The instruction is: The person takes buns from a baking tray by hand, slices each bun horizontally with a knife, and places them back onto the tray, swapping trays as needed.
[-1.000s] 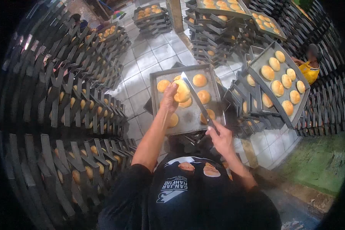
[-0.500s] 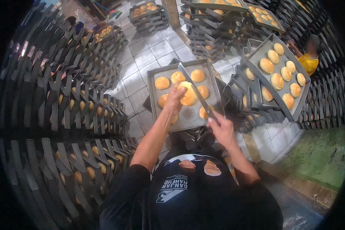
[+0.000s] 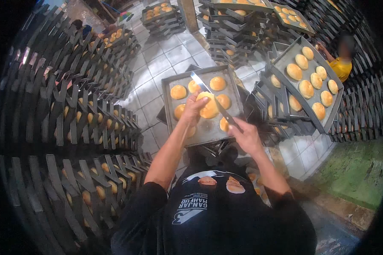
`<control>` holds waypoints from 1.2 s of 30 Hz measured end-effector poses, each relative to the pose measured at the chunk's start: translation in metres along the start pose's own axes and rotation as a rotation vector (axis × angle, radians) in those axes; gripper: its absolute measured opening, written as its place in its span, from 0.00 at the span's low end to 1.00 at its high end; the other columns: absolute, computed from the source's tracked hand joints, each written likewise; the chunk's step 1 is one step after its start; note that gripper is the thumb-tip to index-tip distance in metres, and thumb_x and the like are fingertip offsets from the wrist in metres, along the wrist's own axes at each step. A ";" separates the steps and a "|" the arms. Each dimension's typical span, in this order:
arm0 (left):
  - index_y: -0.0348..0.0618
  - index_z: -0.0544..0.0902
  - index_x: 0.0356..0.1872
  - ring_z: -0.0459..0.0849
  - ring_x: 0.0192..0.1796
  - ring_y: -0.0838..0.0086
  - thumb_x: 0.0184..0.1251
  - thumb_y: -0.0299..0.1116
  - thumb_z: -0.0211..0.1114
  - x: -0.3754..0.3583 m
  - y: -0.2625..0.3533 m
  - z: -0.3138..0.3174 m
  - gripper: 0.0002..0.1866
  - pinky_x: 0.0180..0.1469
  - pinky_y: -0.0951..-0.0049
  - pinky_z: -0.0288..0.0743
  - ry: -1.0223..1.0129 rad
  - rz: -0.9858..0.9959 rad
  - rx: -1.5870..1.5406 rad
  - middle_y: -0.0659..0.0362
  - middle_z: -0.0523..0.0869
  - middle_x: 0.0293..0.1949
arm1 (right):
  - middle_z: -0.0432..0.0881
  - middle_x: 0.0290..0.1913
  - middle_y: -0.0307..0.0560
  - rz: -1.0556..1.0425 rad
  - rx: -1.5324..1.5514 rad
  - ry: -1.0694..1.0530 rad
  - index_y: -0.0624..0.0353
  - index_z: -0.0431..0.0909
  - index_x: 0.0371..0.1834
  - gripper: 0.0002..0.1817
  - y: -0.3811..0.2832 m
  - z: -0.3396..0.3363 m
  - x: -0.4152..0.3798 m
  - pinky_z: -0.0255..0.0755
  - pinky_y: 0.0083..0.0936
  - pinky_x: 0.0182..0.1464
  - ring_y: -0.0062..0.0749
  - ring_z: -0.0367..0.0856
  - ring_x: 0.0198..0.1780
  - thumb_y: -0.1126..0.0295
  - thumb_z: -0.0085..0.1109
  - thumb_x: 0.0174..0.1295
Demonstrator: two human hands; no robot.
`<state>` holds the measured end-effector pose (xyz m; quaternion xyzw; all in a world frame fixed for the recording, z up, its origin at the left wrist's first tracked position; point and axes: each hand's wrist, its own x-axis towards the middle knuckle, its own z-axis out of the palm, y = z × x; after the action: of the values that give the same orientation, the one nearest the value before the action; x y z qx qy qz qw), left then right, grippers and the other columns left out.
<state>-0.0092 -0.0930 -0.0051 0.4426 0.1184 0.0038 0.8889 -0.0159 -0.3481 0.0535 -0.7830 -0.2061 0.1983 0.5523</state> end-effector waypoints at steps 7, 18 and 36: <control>0.42 0.77 0.63 0.90 0.49 0.70 0.67 0.32 0.73 -0.005 -0.015 -0.012 0.25 0.53 0.61 0.88 0.102 -0.094 0.147 0.59 0.88 0.49 | 0.91 0.36 0.50 0.057 0.001 -0.007 0.64 0.80 0.66 0.22 0.010 0.005 -0.017 0.80 0.27 0.47 0.28 0.89 0.39 0.65 0.62 0.73; 0.44 0.79 0.62 0.87 0.50 0.74 0.68 0.33 0.73 -0.005 -0.020 -0.011 0.23 0.53 0.66 0.85 0.052 -0.101 0.016 0.61 0.88 0.48 | 0.92 0.38 0.49 0.175 0.153 -0.027 0.64 0.80 0.66 0.23 0.026 0.017 -0.027 0.82 0.29 0.47 0.28 0.90 0.39 0.65 0.64 0.72; 0.43 0.80 0.59 0.90 0.50 0.67 0.76 0.40 0.66 0.018 -0.070 -0.049 0.18 0.53 0.63 0.86 0.230 -0.102 -0.104 0.56 0.89 0.52 | 0.87 0.35 0.38 0.202 0.150 -0.005 0.61 0.78 0.70 0.23 0.084 0.041 -0.041 0.76 0.21 0.43 0.18 0.82 0.38 0.66 0.61 0.74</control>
<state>-0.0090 -0.0951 -0.0918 0.3859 0.2416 0.0152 0.8902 -0.0630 -0.3639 -0.0356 -0.7557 -0.1123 0.2698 0.5861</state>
